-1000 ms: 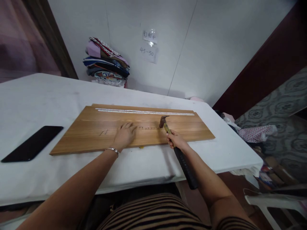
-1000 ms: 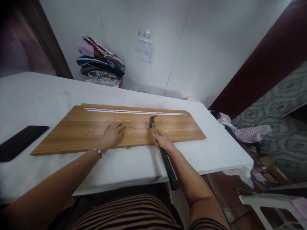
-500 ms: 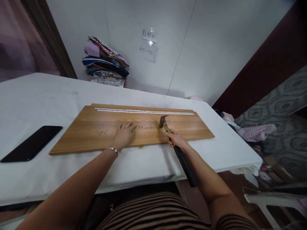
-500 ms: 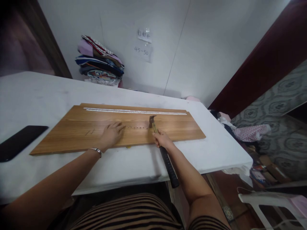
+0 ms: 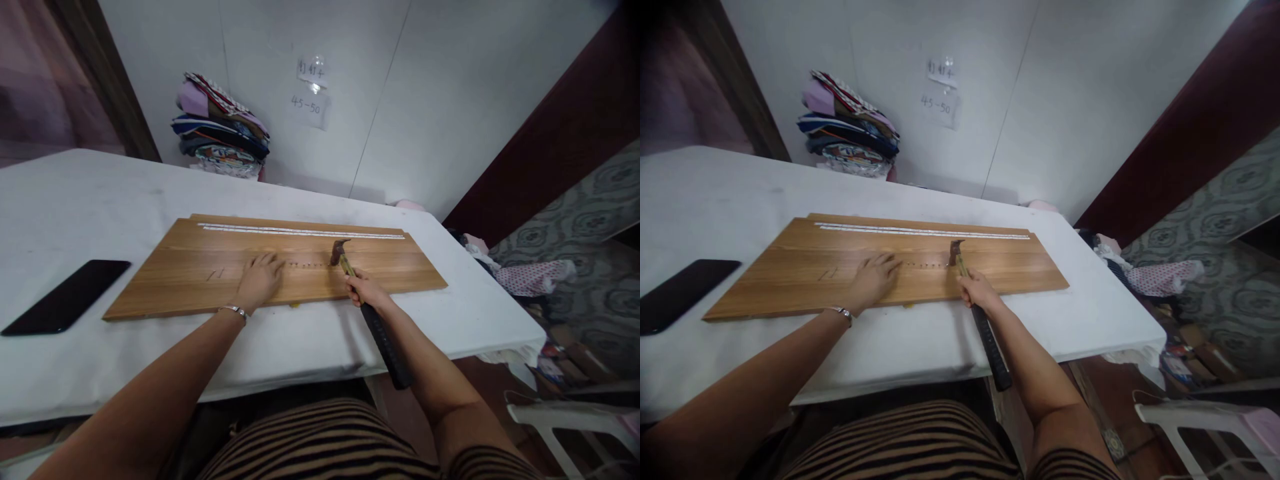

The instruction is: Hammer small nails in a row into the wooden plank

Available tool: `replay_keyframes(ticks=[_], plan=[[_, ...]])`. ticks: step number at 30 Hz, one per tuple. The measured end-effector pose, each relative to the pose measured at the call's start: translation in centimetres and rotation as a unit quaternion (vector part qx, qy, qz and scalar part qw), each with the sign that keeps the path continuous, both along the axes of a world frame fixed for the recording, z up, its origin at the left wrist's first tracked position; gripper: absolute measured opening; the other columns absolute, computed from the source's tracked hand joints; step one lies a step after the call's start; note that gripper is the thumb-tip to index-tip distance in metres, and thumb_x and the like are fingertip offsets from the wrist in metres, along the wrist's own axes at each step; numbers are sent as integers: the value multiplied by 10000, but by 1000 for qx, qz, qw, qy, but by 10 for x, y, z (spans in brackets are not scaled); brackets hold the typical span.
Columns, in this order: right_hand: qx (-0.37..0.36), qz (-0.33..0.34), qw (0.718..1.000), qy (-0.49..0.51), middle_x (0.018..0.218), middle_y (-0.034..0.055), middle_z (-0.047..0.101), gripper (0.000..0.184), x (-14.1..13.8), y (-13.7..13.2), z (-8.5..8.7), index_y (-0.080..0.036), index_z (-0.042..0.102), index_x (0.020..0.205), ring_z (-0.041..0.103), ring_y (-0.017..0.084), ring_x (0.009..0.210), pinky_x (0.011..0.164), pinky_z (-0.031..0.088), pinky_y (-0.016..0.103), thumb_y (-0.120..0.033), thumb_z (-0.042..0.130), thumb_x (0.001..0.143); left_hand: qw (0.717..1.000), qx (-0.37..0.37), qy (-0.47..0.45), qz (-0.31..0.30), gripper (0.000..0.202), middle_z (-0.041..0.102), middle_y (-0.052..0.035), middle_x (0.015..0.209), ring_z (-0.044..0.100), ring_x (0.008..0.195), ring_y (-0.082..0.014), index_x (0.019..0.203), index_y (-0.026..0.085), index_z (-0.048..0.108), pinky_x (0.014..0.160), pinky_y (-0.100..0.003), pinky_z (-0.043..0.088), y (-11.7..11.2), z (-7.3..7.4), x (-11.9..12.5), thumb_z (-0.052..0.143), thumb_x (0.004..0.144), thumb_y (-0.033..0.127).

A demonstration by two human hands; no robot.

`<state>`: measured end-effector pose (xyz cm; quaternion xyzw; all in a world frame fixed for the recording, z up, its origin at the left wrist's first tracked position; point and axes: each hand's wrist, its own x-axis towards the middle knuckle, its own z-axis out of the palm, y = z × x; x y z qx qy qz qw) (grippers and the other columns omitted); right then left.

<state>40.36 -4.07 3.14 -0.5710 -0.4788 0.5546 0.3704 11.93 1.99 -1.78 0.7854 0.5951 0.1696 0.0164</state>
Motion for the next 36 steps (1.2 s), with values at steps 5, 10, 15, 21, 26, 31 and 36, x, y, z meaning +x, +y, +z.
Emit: replay_keyframes(ticks=[5,10,15,21,26,31,36], plan=[[1,5,1000,-6,547,-110,463,308,0,-1,0,-251,427,828,361,67,364,341,292,207,-433,657,735,1000,0,-9,-1,480,604,-118,1494,510,1405,-274,1301,237,714,1167,-479,352,0,0,0,360,978,277],[-3,2,1000,-2,544,-113,463,330,-1,-3,1,-253,411,828,350,63,361,343,277,203,-435,671,737,1000,4,-3,3,462,617,-96,1483,518,1395,-264,1275,272,723,1155,-471,362,0,0,0,370,978,280],[-1,7,1000,0,535,-114,456,336,-1,-3,1,-253,413,817,359,64,363,341,279,201,-448,666,713,1000,-3,-7,-2,475,604,-124,1492,512,1402,-278,1293,239,718,1158,-481,358,0,0,0,364,980,283],[-4,5,1000,-5,526,-112,461,338,0,-2,-1,-256,406,822,362,70,361,337,284,201,-446,665,718,1000,-5,-12,-2,461,609,-117,1488,513,1401,-281,1274,255,729,1154,-481,360,0,1,0,379,974,282],[1,1,1000,-5,529,-114,462,335,1,-2,-1,-258,406,834,361,71,356,338,290,206,-443,666,731,1000,-7,-11,-7,462,606,-119,1489,512,1405,-277,1268,245,729,1154,-479,358,1,1,-1,374,975,274],[-2,2,1000,-1,530,-114,461,327,2,-2,-2,-258,408,831,357,70,352,340,286,210,-439,666,744,1000,-15,-2,3,465,596,-107,1504,500,1416,-265,1288,253,714,1161,-465,353,2,0,-1,362,988,297],[-2,0,1000,2,531,-120,460,356,4,-1,-2,-257,407,828,358,65,349,345,286,209,-447,694,735,1000,-14,0,1,464,607,-105,1491,503,1414,-264,1283,255,718,1158,-462,360,1,1,0,367,982,283]])
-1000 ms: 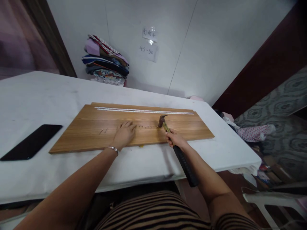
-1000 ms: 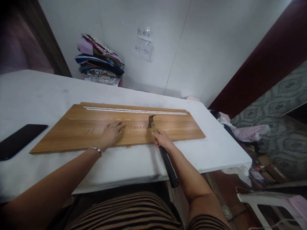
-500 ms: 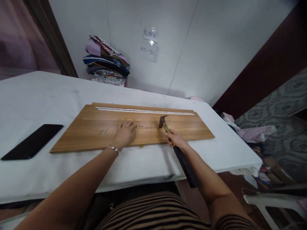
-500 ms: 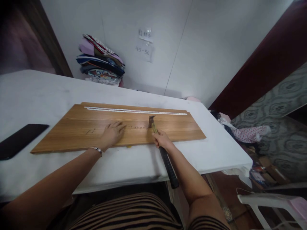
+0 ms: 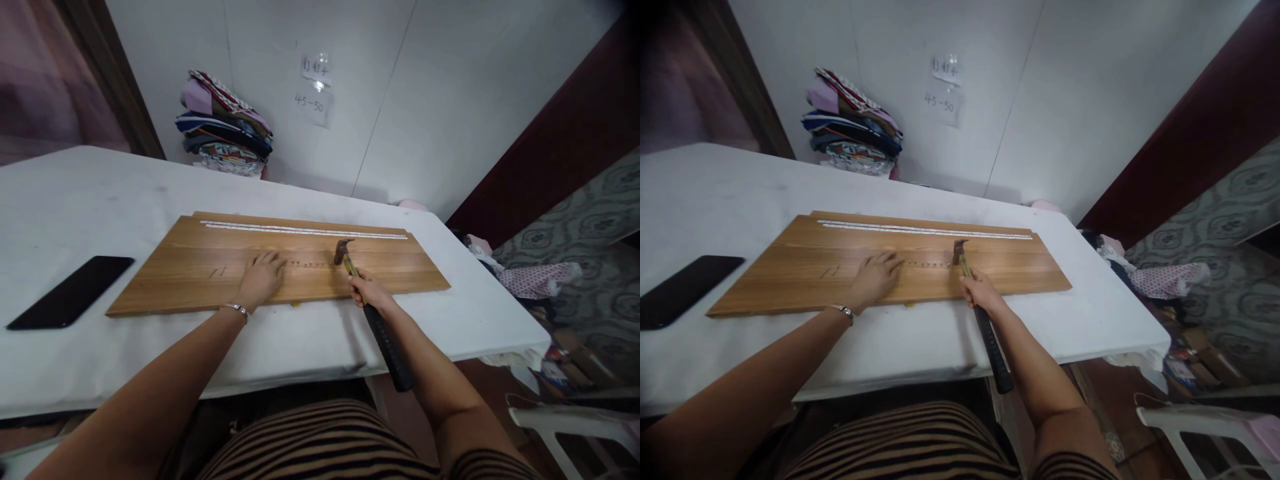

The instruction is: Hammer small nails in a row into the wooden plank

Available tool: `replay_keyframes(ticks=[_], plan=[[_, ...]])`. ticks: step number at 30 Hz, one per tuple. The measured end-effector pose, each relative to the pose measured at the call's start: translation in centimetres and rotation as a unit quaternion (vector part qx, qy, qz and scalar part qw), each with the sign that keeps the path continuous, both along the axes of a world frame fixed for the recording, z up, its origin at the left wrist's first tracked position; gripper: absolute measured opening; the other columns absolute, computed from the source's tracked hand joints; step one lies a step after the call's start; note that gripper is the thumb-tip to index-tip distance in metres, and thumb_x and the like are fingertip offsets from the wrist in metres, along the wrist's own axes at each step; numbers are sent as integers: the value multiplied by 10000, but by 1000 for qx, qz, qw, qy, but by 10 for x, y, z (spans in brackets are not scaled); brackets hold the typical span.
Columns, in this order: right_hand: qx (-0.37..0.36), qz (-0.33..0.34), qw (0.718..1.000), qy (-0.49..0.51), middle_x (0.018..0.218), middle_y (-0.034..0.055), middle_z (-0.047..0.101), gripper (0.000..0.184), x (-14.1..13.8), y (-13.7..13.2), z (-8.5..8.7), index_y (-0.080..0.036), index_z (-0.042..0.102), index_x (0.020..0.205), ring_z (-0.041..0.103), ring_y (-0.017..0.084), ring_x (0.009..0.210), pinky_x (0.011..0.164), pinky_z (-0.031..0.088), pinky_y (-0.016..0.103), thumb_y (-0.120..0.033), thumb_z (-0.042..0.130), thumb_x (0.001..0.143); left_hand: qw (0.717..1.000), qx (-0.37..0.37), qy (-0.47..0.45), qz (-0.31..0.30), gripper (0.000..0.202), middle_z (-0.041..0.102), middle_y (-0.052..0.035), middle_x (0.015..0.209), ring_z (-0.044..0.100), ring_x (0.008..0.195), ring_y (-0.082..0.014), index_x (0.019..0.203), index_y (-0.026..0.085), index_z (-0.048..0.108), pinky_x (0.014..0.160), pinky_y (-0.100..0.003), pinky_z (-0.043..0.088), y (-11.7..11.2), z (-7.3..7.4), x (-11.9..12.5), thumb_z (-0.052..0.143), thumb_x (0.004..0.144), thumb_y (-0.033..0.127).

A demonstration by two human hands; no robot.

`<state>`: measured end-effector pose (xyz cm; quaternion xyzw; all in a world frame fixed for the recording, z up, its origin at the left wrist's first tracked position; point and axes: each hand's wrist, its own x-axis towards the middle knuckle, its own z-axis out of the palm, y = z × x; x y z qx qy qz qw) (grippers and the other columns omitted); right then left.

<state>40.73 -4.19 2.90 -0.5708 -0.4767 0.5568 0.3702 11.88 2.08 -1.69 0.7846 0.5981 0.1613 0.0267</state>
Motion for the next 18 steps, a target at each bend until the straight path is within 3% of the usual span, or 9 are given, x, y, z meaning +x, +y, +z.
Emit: replay_keyframes(ticks=[18], plan=[[10,0,1000,6,543,-117,471,353,1,-2,2,-253,409,835,371,66,357,339,301,209,-450,681,722,1000,7,-1,2,475,595,-113,1505,512,1405,-273,1305,236,714,1167,-475,358,-1,0,0,368,982,281]])
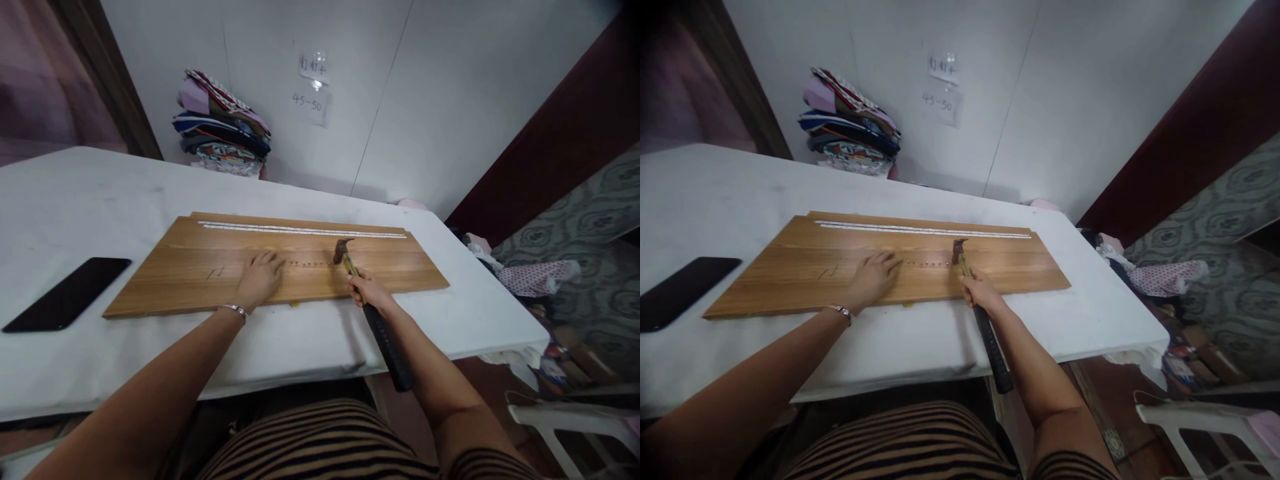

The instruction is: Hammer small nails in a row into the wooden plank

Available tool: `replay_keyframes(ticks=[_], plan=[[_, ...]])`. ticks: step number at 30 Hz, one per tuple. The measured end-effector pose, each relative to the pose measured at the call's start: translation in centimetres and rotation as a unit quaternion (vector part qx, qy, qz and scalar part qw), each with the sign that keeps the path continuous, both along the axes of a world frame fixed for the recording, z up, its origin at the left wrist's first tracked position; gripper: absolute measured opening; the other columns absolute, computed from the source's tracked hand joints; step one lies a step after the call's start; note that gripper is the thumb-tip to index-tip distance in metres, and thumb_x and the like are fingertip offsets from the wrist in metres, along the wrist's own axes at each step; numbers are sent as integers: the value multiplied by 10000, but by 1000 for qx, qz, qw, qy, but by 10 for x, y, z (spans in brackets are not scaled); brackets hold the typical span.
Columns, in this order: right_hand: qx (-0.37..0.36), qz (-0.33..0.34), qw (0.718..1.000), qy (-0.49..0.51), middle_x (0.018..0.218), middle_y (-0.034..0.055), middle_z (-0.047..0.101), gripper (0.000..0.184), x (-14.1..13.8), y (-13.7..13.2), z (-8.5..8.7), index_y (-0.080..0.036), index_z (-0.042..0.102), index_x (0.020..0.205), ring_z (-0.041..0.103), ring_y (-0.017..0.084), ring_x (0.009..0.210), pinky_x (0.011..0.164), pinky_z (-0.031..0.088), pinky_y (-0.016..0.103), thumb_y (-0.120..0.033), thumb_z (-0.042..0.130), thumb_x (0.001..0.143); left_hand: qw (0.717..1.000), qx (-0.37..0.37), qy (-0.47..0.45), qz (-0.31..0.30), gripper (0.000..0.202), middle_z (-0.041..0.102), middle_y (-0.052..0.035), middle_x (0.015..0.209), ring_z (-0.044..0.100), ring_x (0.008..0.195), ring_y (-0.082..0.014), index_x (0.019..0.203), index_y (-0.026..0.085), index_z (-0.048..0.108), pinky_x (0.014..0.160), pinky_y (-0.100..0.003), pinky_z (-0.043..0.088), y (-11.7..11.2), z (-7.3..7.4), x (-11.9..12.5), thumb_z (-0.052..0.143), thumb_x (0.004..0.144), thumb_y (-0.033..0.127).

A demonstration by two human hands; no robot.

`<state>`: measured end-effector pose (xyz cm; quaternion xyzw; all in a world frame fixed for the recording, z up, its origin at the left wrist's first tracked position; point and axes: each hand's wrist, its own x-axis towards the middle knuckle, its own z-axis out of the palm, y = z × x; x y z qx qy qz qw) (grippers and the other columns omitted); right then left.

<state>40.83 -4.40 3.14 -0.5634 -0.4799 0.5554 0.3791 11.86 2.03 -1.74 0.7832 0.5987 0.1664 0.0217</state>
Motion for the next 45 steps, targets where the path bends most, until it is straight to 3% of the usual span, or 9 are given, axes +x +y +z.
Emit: replay_keyframes(ticks=[18,45], plan=[[0,11,1000,-14,521,-115,462,324,-4,0,0,-256,407,832,367,72,355,339,289,210,-441,657,741,1000,7,-1,-5,455,606,-115,1491,516,1399,-277,1277,244,726,1147,-478,372,3,-5,-1,378,987,284],[-8,8,1000,-11,540,-118,468,345,-3,0,2,-256,411,855,375,71,357,340,291,204,-437,678,734,1000,10,-17,-7,464,616,-130,1476,522,1391,-288,1265,235,734,1153,-501,367,0,-1,0,376,974,286]])
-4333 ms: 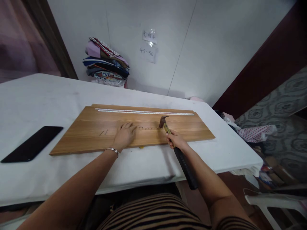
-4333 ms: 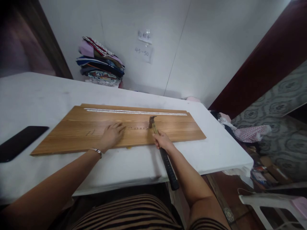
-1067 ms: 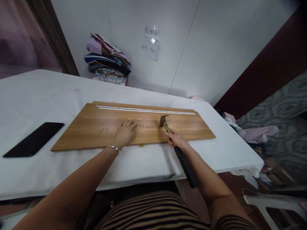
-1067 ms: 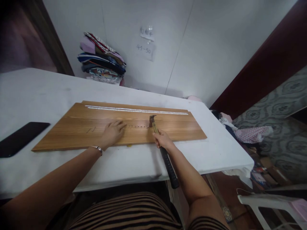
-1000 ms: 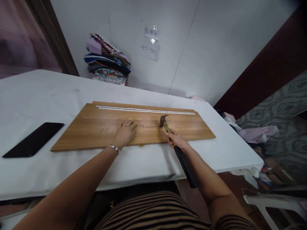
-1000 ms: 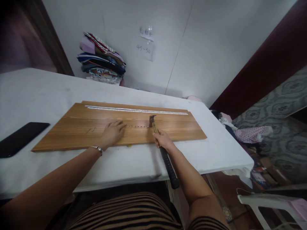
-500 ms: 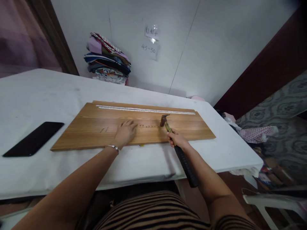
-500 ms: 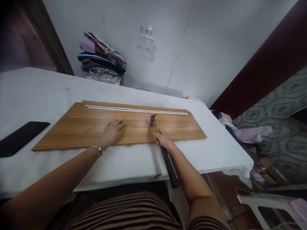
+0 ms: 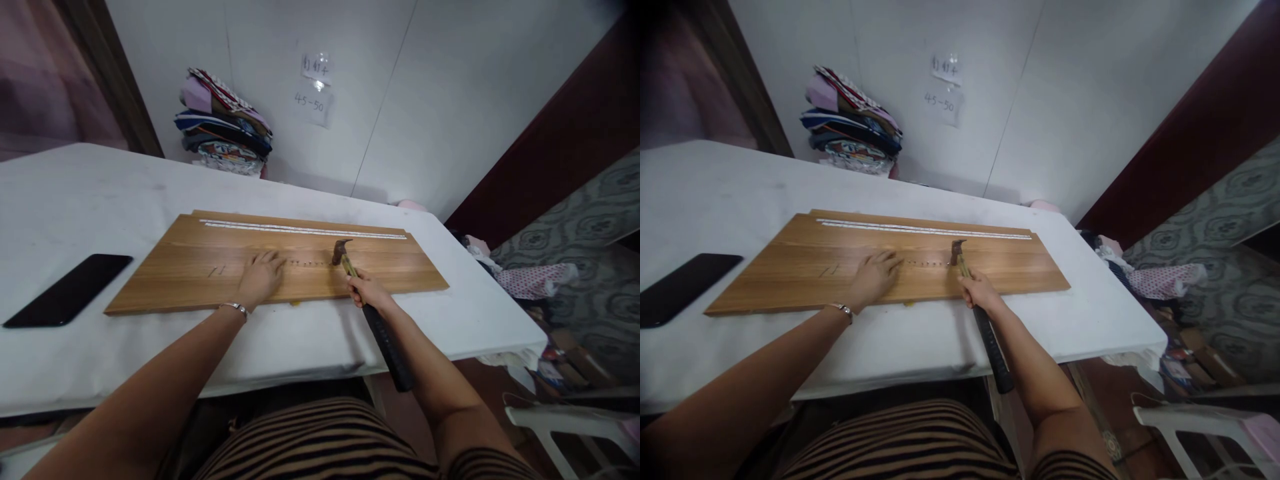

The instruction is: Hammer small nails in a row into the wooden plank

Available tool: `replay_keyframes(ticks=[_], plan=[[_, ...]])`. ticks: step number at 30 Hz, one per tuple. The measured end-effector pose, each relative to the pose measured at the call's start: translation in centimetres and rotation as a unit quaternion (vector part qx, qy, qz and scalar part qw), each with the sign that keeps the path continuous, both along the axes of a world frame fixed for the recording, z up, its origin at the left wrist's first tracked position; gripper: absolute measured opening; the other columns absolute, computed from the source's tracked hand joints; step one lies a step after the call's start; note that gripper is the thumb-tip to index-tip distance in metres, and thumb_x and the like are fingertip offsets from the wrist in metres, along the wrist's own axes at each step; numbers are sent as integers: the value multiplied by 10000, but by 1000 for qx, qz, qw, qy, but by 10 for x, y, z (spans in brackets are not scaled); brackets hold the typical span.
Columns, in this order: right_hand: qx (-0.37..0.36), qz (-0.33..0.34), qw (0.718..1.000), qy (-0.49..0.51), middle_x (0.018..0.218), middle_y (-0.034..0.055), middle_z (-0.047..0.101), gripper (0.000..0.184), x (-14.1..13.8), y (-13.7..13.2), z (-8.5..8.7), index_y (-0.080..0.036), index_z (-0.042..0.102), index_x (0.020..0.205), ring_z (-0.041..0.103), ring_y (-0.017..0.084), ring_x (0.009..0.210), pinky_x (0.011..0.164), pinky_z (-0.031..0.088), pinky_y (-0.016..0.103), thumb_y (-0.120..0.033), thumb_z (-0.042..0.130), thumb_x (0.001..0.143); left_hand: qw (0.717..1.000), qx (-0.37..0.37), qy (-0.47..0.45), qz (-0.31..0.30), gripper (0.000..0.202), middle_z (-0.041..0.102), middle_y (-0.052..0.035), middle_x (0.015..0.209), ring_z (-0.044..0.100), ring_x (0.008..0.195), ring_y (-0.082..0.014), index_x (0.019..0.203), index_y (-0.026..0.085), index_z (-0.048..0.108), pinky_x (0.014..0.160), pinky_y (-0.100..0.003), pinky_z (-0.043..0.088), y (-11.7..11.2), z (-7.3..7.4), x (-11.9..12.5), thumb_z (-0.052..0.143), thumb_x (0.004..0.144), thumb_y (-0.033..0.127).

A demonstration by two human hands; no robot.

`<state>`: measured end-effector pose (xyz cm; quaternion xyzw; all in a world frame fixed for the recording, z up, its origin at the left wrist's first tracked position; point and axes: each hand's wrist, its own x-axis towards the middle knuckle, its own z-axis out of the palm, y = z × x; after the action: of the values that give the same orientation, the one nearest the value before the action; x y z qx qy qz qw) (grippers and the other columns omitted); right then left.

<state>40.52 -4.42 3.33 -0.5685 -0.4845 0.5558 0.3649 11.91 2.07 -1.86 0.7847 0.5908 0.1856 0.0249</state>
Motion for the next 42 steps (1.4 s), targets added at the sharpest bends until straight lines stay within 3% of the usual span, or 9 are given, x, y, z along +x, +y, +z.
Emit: replay_keyframes(ticks=[33,42], plan=[[4,1,1000,-16,511,-117,450,355,2,0,-5,-260,392,820,355,73,341,324,299,215,-464,663,713,1000,-25,-5,-8,451,633,-108,1457,502,1398,-283,1284,262,720,1143,-496,357,-4,9,2,378,990,262],[4,0,1000,-22,522,-110,463,327,3,-2,-2,-257,404,825,366,76,356,335,310,214,-441,658,730,1000,-8,-10,-15,452,644,-90,1447,501,1387,-283,1261,296,739,1141,-508,353,-2,2,0,383,983,273]])
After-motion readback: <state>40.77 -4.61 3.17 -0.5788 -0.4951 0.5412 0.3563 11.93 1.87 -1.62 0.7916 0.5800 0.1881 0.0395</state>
